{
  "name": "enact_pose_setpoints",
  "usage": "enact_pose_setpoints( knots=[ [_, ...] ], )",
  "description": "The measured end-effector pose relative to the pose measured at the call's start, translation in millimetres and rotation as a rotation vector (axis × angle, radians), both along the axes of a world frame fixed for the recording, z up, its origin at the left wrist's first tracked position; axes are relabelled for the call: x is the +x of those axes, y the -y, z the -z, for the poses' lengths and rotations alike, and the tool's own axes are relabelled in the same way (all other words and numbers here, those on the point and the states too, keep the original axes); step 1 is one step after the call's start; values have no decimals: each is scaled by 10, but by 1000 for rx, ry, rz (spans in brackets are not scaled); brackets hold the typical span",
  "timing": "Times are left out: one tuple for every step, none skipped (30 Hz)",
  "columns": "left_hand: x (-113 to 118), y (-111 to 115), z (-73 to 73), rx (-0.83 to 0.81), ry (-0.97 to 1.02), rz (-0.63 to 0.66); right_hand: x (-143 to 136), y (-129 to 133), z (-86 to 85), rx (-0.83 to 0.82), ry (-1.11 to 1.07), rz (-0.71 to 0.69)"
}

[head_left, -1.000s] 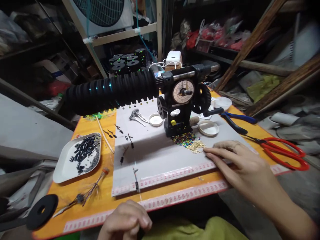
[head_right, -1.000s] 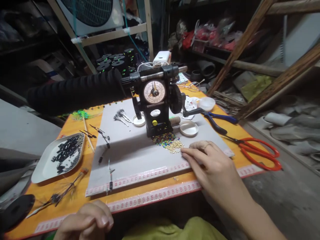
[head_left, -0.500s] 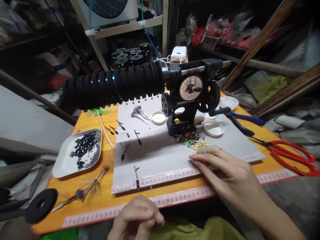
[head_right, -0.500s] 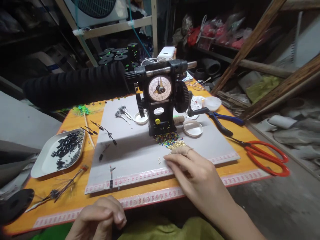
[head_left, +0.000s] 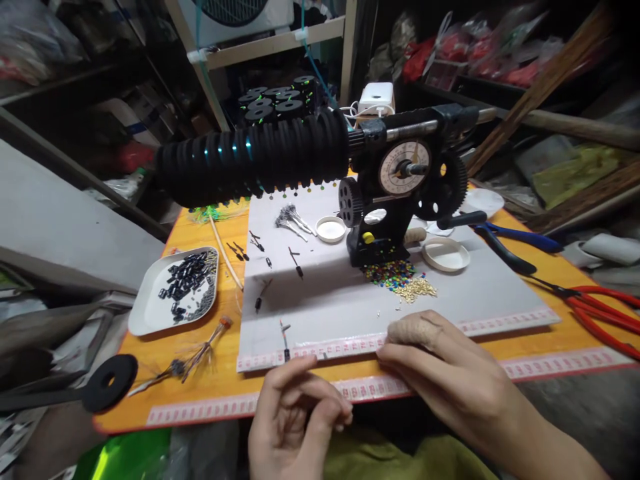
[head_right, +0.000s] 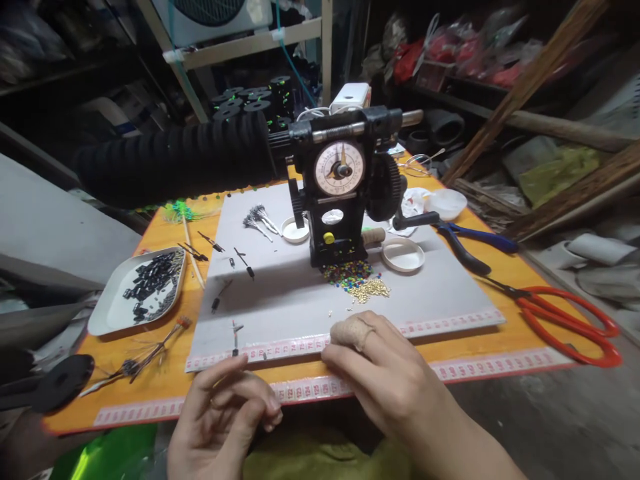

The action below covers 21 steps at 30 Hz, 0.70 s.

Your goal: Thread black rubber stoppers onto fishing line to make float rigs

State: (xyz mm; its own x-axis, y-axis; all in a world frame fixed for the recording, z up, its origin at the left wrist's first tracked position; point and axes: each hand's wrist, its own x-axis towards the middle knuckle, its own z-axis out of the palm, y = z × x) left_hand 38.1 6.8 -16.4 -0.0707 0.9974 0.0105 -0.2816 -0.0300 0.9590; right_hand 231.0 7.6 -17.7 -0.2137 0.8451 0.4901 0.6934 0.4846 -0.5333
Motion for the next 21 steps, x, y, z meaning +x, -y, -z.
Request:
enact_pose_setpoints(
  knots=[
    [8,5,-2,-7,6,8,-42,16,-17,-20,-56,-30],
    [12,10,-1,-12,14,14,-93,30,-41,-43,-129,-62],
    [14,16,2,-17,23,21,-150,40,-72,-67,-210,-92],
    [13,24,5,-22,33,28,-210,43,-107,-86,-293,-113],
    [10,34,7,-29,44,35,-269,38,-143,-100,-359,-126],
    [7,45,7,-37,57,42,-325,26,-177,-107,-407,-124],
    [3,57,5,-45,69,48,-376,10,-204,-112,-436,-111],
    [-1,69,1,-54,81,52,-420,-9,-224,-112,-449,-98],
    [-5,80,-5,-62,91,54,-458,-25,-234,-111,-459,-85],
    [-7,88,-13,-69,99,52,-490,-37,-235,-113,-466,-76],
    [-10,95,-20,-73,106,49,-517,-41,-229,-121,-473,-72],
    [-12,99,-26,-76,112,44,-540,-39,-216,-130,-483,-66],
    [-14,101,-31,-78,120,39,-560,-31,-199,-145,-496,-55],
    [-16,103,-33,-79,127,34,-577,-18,-182,-168,-512,-40],
    [-19,104,-32,-80,134,33,-591,-4,-166,-197,-530,-22],
    [-21,105,-29,-79,140,36,-603,10,-154,-225,-551,-7],
    [-24,106,-25,-77,143,42,-611,21,-147,-253,-570,1],
    [-27,107,-20,-74,144,47,-616,29,-145,-276,-585,3],
    [-31,108,-16,-71,145,53,-619,34,-149,-292,-593,2],
    [-34,109,-13,-70,145,57,-618,36,-157,-298,-595,0],
    [-37,110,-12,-70,147,57,-616,36,-167,-302,-592,-2]
  ],
)
